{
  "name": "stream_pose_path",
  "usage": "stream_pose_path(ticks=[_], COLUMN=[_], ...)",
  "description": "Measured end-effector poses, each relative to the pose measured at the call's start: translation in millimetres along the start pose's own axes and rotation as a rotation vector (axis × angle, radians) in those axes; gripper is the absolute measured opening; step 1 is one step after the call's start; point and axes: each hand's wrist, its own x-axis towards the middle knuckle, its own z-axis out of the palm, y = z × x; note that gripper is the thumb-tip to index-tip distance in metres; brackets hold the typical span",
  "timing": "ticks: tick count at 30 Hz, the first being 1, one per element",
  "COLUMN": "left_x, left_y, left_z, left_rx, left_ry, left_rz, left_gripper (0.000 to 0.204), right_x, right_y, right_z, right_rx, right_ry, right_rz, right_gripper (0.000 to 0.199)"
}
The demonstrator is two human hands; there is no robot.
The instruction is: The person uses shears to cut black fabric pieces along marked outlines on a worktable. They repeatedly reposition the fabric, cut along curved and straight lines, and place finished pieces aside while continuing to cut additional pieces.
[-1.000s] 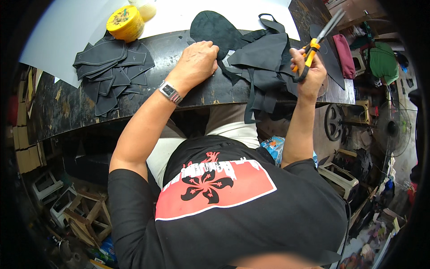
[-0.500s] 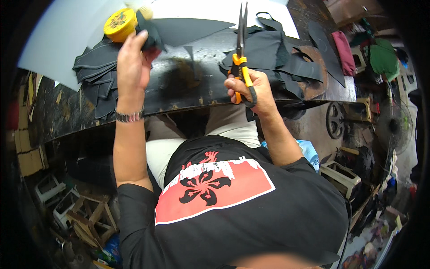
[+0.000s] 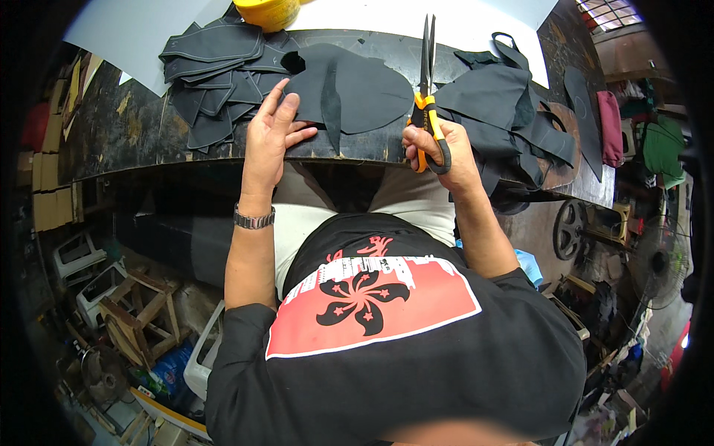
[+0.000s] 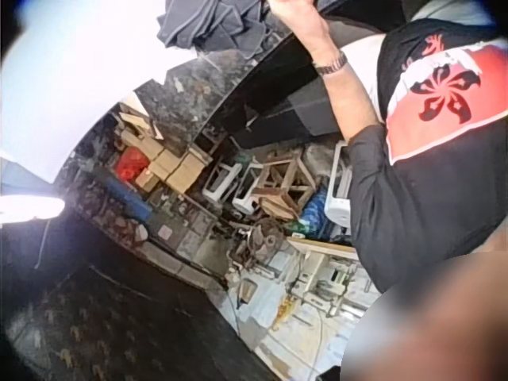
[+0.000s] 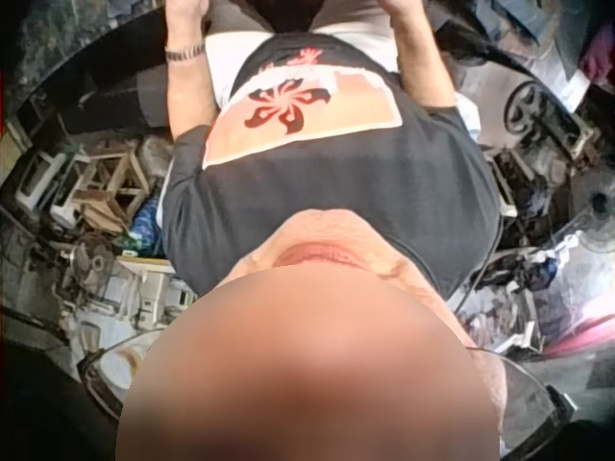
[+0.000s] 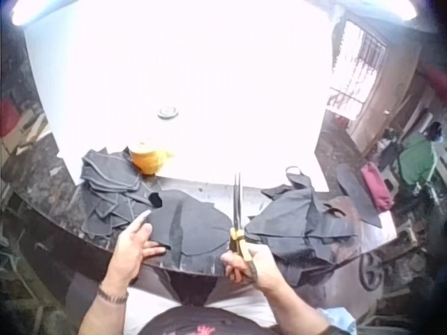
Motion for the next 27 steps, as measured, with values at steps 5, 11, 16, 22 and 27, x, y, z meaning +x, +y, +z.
stream_pose_path(ticks=[5, 11, 16, 22, 27], left_x=[2, 6, 23, 50, 61], left_y=[-1, 5, 22, 9, -34], left_z=[2, 32, 72, 123, 158], left_rx=[0.207, 0.008, -0.152, -0.097, 0.706], left_ry=[-0.03, -0.082, -0.336, -0.491, -0.438], left_rz=[0.011, 0.013, 0.109, 0.071, 0.354], left_gripper=[0.056, 0.036, 0.033, 0.046, 0.096], right_x=[-5, -23, -26, -36, -22], right_y=[-7, -35, -51, -70, -49], right_z=[0, -29, -84, -185, -225], right_rx=[-0.055, -0.103, -0.173, -1.044, -0.934], right_ry=[0.026, 0.15, 0.458, 1.132, 1.206], right_rz=[0.02, -0.308, -0.534, -0.492, -0.256], right_gripper=[0.023, 0.022, 0.026, 0.055, 0.059])
